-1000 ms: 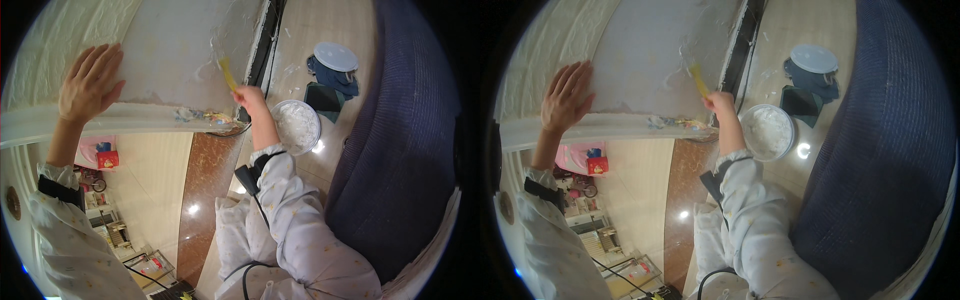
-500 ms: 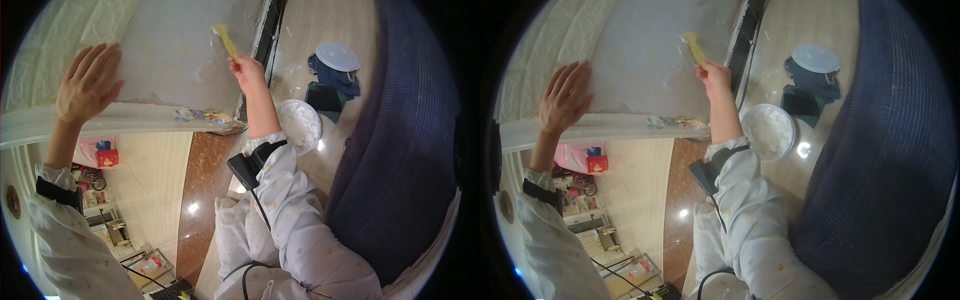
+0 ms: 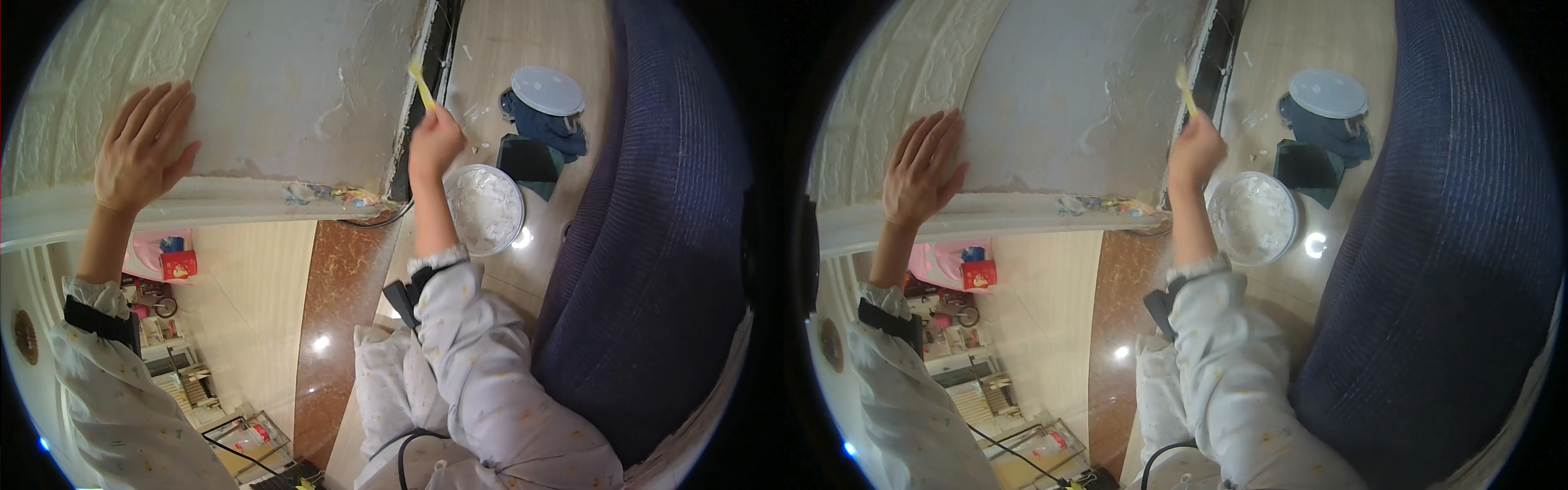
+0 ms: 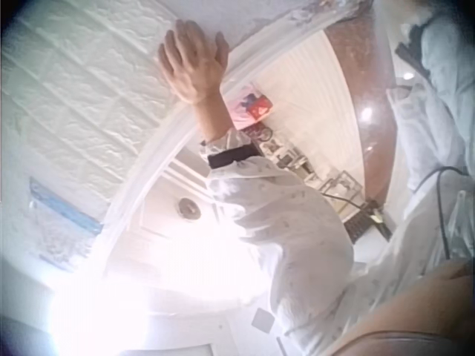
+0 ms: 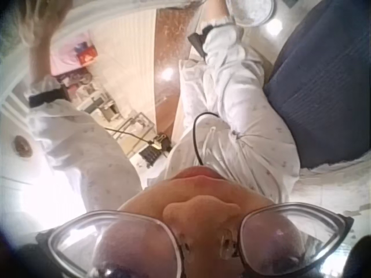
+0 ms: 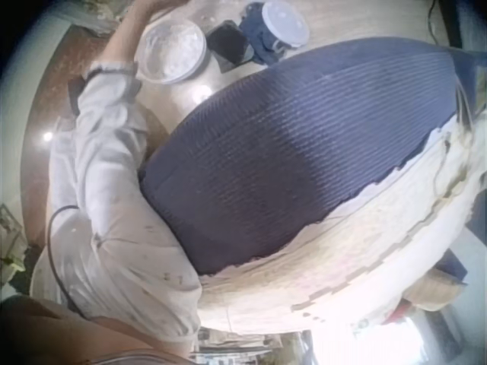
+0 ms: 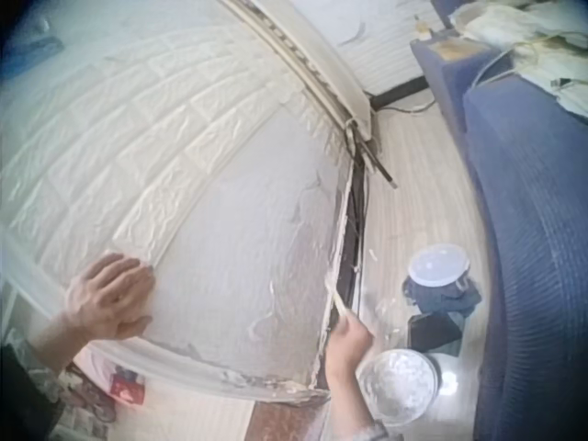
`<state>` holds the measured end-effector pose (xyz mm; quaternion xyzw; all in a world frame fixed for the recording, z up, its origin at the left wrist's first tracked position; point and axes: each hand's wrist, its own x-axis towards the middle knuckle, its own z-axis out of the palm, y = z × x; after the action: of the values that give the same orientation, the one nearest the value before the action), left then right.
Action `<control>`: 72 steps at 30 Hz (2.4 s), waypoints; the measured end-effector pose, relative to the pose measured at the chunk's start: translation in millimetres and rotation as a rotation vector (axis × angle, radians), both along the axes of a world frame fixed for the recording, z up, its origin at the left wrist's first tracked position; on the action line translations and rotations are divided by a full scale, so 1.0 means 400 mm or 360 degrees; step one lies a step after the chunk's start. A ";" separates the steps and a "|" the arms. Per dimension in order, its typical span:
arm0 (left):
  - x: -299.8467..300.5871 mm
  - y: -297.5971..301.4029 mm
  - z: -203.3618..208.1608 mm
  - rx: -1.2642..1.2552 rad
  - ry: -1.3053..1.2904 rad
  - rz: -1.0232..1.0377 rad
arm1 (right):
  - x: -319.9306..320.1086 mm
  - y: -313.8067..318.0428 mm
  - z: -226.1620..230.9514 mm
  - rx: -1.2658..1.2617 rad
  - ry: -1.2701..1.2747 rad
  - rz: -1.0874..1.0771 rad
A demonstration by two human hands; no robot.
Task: Applying white repair putty to a damaged wall edge using a spatula.
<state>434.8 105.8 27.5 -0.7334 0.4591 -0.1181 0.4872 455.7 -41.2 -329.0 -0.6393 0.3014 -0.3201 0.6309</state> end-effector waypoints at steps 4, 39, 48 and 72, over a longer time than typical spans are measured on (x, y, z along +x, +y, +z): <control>0.004 -0.004 0.003 -0.0003 -0.0005 -0.0012 | 0.084 0.026 0.040 -0.0477 -0.0003 0.0350; 0.002 0.002 0.010 0.0002 0.0011 0.0016 | 0.031 -0.018 0.059 0.1978 -0.0553 0.0662; -0.001 0.003 0.008 -0.0004 -0.0004 0.0017 | 0.091 0.032 -0.030 0.2284 -0.0185 0.1338; 0.001 -0.007 0.004 -0.0027 -0.0030 -0.0040 | -0.026 0.103 -0.177 0.2214 0.0328 0.1204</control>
<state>435.3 102.9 29.1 -0.7305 0.4628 -0.1350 0.4837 445.4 0.2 -399.8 -0.1844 0.2514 0.2379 0.9199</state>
